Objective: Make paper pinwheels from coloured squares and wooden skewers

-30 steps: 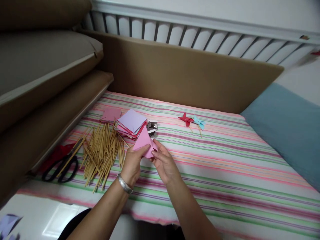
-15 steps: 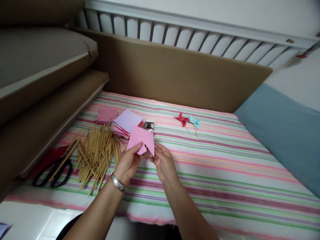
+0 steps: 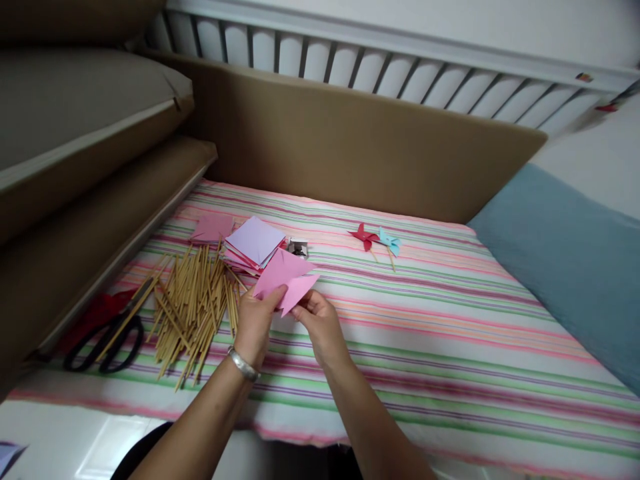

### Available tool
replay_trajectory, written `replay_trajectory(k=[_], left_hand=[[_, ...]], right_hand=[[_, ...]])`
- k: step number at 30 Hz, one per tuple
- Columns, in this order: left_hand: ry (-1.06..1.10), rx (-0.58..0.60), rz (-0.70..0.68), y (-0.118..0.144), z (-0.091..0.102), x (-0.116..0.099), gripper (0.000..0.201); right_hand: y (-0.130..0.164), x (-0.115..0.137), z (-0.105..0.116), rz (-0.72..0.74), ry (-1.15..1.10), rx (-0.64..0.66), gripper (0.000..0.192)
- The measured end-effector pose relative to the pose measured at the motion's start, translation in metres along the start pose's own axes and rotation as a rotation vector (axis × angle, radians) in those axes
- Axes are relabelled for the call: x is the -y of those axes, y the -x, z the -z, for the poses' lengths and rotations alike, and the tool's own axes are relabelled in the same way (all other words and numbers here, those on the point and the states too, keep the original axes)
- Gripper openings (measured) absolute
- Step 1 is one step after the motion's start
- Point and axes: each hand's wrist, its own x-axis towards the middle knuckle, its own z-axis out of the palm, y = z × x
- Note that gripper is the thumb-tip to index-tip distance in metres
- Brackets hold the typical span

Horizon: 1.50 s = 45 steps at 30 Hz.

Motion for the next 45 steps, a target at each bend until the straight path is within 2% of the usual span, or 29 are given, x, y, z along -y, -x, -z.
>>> replay_trajectory(k=[4, 7, 11, 14, 21, 23, 26, 27, 29, 31, 33, 35, 37, 40, 45], left_hand=[[0.092, 0.029, 0.010, 0.002, -0.001, -0.003, 0.030], [0.154, 0.043, 0.040, 0.003, -0.002, -0.006, 0.030], [0.133, 0.027, 0.036, 0.001, -0.002, -0.005, 0.031], [0.122, 0.036, 0.029, 0.001, -0.001, -0.005, 0.029], [0.103, 0.109, 0.069, 0.005, -0.005, -0.009, 0.029], [0.078, 0.104, 0.056, 0.003, -0.003, -0.007, 0.028], [0.070, 0.060, 0.041, -0.002, 0.002, -0.007, 0.028], [0.069, 0.041, 0.044, -0.004, 0.004, -0.007, 0.029], [0.066, -0.002, 0.051, -0.007, 0.006, -0.009, 0.031], [0.059, -0.035, 0.058, -0.009, 0.007, -0.012, 0.034], [0.035, -0.043, 0.060, -0.009, 0.007, -0.013, 0.035], [-0.005, -0.031, 0.058, -0.008, 0.006, -0.012, 0.034], [-0.034, 0.013, 0.044, -0.006, 0.006, -0.010, 0.031], [-0.048, 0.059, 0.018, -0.005, 0.006, -0.006, 0.027], [-0.059, 0.033, 0.057, -0.005, 0.005, -0.007, 0.031]], right_hand=[[-0.001, -0.004, 0.001, -0.020, 0.031, -0.019, 0.011], [-0.002, -0.006, 0.002, -0.118, -0.033, -0.005, 0.018], [-0.002, -0.007, 0.001, -0.265, -0.097, 0.049, 0.027], [-0.002, -0.004, 0.001, -0.334, -0.132, 0.052, 0.025], [0.002, 0.002, 0.002, -0.412, -0.254, 0.072, 0.014], [0.002, 0.002, 0.003, -0.433, -0.258, 0.087, 0.016], [0.001, 0.003, 0.008, -0.477, -0.194, 0.174, 0.022], [0.000, 0.005, 0.010, -0.457, -0.130, 0.175, 0.024], [-0.001, 0.009, 0.016, -0.311, 0.055, 0.068, 0.025], [-0.001, 0.016, 0.019, -0.041, 0.264, -0.112, 0.022], [0.003, 0.022, 0.017, 0.256, 0.447, -0.202, 0.014], [0.008, 0.025, 0.012, 0.504, 0.600, -0.135, 0.009], [0.012, 0.024, 0.006, 0.674, 0.723, -0.007, 0.013], [0.011, 0.017, 0.003, 0.785, 0.852, 0.086, 0.020], [0.007, 0.012, 0.011, 0.772, 0.909, 0.062, 0.024]])
